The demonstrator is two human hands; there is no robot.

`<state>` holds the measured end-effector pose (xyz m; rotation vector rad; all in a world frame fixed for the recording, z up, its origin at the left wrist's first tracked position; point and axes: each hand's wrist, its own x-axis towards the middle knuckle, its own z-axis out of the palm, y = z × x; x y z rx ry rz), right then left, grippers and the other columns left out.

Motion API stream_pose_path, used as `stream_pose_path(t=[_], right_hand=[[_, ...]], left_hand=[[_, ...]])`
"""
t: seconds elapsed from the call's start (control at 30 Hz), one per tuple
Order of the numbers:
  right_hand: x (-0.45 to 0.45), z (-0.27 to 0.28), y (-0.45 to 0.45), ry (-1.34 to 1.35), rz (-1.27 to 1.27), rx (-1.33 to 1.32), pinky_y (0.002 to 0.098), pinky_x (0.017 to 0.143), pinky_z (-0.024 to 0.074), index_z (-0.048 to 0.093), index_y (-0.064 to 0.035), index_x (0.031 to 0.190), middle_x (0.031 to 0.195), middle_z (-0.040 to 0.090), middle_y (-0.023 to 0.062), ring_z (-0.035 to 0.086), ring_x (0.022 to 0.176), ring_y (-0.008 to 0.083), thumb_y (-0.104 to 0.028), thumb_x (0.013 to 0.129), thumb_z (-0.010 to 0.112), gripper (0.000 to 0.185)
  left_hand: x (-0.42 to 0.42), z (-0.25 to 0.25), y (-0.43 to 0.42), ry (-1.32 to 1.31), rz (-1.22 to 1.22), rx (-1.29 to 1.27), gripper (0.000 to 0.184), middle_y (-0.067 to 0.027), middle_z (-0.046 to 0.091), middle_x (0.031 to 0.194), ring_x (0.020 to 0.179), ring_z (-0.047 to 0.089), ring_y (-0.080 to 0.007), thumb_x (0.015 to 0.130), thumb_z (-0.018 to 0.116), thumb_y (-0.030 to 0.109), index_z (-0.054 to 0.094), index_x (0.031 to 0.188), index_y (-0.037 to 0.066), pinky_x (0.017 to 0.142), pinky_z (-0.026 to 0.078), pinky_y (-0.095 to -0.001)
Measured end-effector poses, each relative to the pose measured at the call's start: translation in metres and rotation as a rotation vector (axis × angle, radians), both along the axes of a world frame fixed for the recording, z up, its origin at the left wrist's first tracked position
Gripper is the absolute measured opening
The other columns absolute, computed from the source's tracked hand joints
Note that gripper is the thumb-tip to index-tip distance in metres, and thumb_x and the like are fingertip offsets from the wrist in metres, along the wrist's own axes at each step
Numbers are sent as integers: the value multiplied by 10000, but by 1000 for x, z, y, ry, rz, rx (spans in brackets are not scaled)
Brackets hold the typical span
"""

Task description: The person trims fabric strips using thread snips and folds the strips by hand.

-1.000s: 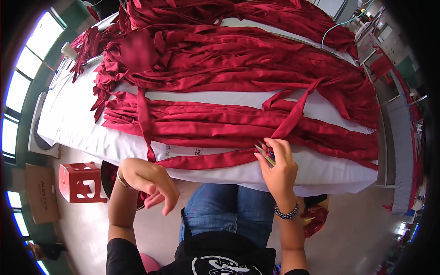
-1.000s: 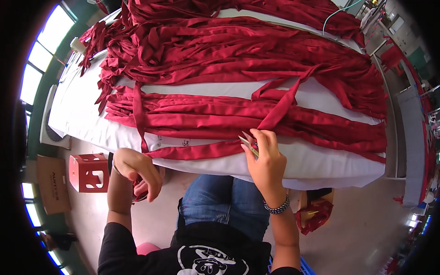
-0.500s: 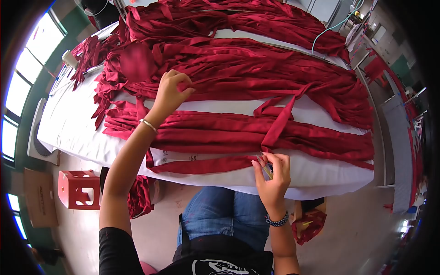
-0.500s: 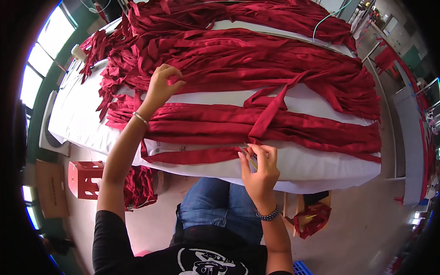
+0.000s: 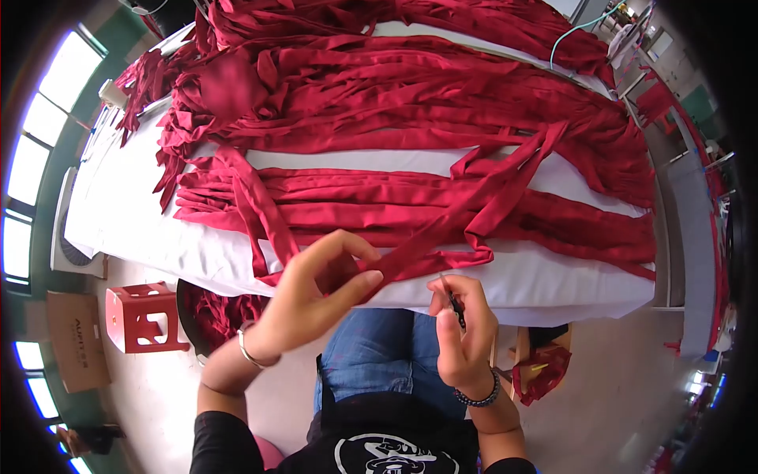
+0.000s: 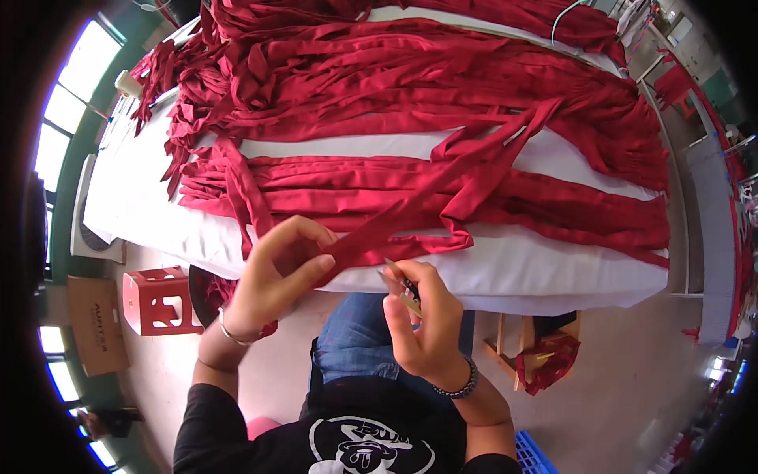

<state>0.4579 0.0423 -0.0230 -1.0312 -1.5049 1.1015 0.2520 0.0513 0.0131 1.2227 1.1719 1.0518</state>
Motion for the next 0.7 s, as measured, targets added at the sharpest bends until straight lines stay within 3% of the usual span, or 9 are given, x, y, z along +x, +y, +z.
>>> stream_pose_path(t=[0.17,0.23,0.33,0.43,0.7], right_hand=[[-2,0,-3,-355,-69,277,278,513,442,588,15,1039,750,603,92,559,576,184,-57,837,676,233],[4,-9,-10,-429,-84,288,280,501,440,592,13,1033,734,599,89,563,564,191,-78,835,689,238],[5,-25,-14,-484,-107,346,285,483,435,600,10,1017,703,592,83,567,539,202,-115,836,707,244],[4,-25,-16,-474,-118,367,292,476,433,603,13,1008,682,587,80,568,526,208,-137,843,708,247],[2,-25,-13,-485,-108,397,299,467,425,602,31,1008,661,575,84,563,516,211,-158,847,710,270]], left_hand=[[19,-33,-17,-174,-8,-136,154,17,585,861,752,532,-17,907,632,6,607,1058,-8,644,429,-172],[27,-37,-24,-352,75,-264,155,0,600,899,756,550,-40,905,632,2,620,1057,-22,648,439,-180],[32,-42,-28,-418,59,-226,171,-39,611,959,784,570,-68,899,636,-3,635,1067,-39,662,456,-194],[36,-44,-29,-291,64,-128,175,-71,606,1003,811,583,-85,891,638,-15,650,1063,-47,677,468,-202],[37,-46,-30,-245,52,-51,169,-94,619,1003,839,604,-111,874,646,-31,669,1041,-46,704,490,-218]])
